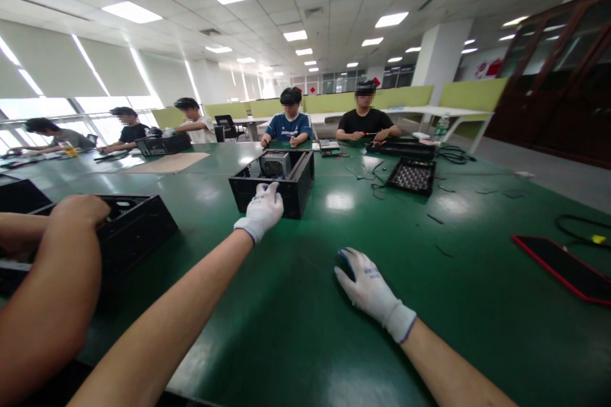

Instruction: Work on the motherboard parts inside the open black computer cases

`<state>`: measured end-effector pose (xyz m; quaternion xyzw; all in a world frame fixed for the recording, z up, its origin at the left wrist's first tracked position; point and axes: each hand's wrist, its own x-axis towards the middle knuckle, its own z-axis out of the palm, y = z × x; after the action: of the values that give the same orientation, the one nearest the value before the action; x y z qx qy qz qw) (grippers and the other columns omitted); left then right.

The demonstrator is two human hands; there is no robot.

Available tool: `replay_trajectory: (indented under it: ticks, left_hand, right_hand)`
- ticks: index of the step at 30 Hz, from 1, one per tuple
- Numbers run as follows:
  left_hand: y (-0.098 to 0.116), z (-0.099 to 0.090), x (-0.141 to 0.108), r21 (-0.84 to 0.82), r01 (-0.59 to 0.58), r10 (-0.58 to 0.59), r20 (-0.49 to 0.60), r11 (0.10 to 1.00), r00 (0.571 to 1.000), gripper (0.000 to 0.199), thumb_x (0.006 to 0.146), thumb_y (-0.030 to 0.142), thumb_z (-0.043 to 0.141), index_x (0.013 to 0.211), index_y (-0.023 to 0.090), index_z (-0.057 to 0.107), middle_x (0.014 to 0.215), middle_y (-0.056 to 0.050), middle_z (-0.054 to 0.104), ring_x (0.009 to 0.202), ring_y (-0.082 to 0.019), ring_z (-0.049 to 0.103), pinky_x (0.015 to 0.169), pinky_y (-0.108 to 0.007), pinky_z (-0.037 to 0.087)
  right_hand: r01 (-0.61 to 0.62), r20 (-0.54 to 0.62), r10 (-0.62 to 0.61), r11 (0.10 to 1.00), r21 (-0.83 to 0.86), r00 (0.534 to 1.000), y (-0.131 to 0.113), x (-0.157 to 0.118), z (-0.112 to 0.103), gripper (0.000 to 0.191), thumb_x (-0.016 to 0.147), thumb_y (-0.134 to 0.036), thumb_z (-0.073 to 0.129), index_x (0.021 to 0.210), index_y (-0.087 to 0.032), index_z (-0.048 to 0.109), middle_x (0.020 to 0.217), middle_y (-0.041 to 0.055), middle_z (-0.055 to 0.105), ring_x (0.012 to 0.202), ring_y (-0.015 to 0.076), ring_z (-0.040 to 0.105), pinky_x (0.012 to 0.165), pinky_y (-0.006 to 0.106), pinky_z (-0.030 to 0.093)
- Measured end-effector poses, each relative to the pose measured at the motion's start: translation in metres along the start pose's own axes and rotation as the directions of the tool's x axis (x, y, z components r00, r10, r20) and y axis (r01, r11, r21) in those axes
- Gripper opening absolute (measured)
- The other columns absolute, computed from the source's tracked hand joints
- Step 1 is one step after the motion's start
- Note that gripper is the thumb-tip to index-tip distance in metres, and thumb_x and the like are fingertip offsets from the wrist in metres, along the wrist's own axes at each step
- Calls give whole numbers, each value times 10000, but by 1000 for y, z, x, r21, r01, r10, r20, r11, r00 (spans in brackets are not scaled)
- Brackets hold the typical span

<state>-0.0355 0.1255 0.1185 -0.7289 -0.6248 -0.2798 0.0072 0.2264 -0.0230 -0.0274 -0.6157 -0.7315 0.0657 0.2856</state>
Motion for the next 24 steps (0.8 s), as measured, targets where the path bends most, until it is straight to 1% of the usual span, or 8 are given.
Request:
replay_trajectory:
  ticks: [4,7,9,12,15,20,22,24]
  left_hand:
    - [-6,-1,36,79,-13,6,91,997,996,583,994,307,433,1560,169,443,1637,-194,367,1331,-355,592,1126,-442,455]
    - [-12,4,56,126,-41,17,185,991,983,658,960,301,477,1585,111,397,1686,-193,309,1447,-350,483,1185,-402,392]
    - [-16,8,64,151,-62,25,235,987,972,695,931,297,507,1586,97,390,1693,-193,301,1473,-349,450,1199,-394,372]
    - [-20,13,73,184,-83,32,264,980,964,699,914,293,513,1582,125,397,1690,-186,306,1458,-359,464,1185,-423,389]
    - [-18,14,79,213,-87,29,260,973,965,634,906,274,506,1528,154,476,1626,-187,405,1399,-363,524,1144,-442,434]
    - [-6,6,76,253,-109,41,260,961,965,539,907,246,488,1428,144,581,1494,-201,534,1315,-358,592,1085,-438,478]
    - [1,0,63,260,-143,74,256,955,964,513,925,236,465,1412,148,597,1443,-190,575,1290,-338,610,1072,-415,486]
    - [8,-7,42,264,-189,125,241,946,963,496,939,232,450,1404,154,605,1400,-178,602,1260,-321,626,1056,-397,494]
  right_hand:
    - [-12,18,12,1000,-5,1000,-5,0,-4,620,996,-525,474,1439,-104,578,1496,216,568,1413,341,512,1192,520,407]
    - [-20,28,20,1000,-11,999,-9,0,-7,623,999,-522,470,1440,-97,582,1490,219,573,1409,341,516,1187,515,413]
    - [-21,33,21,1000,-14,999,-11,0,-8,626,1001,-519,468,1440,-87,585,1487,223,575,1407,341,517,1186,505,415]
    - [-16,38,17,1000,-15,999,-14,0,-8,628,1001,-498,474,1434,-59,590,1486,234,572,1401,349,515,1190,499,404]
    - [-9,34,10,1000,-15,999,-16,-1,-8,615,999,-483,484,1430,-58,598,1479,232,578,1397,349,516,1194,492,394]
    - [-6,-1,6,1000,-10,1000,-15,0,-7,584,985,-484,512,1406,-95,622,1461,223,600,1374,351,542,1169,508,420]
    - [0,-23,0,1000,1,1000,-14,0,-5,570,976,-490,525,1387,-111,636,1446,218,614,1358,350,559,1155,516,437]
    - [6,-53,-5,1000,20,999,-13,1,-2,564,970,-496,534,1368,-113,647,1429,217,627,1344,350,573,1146,515,449]
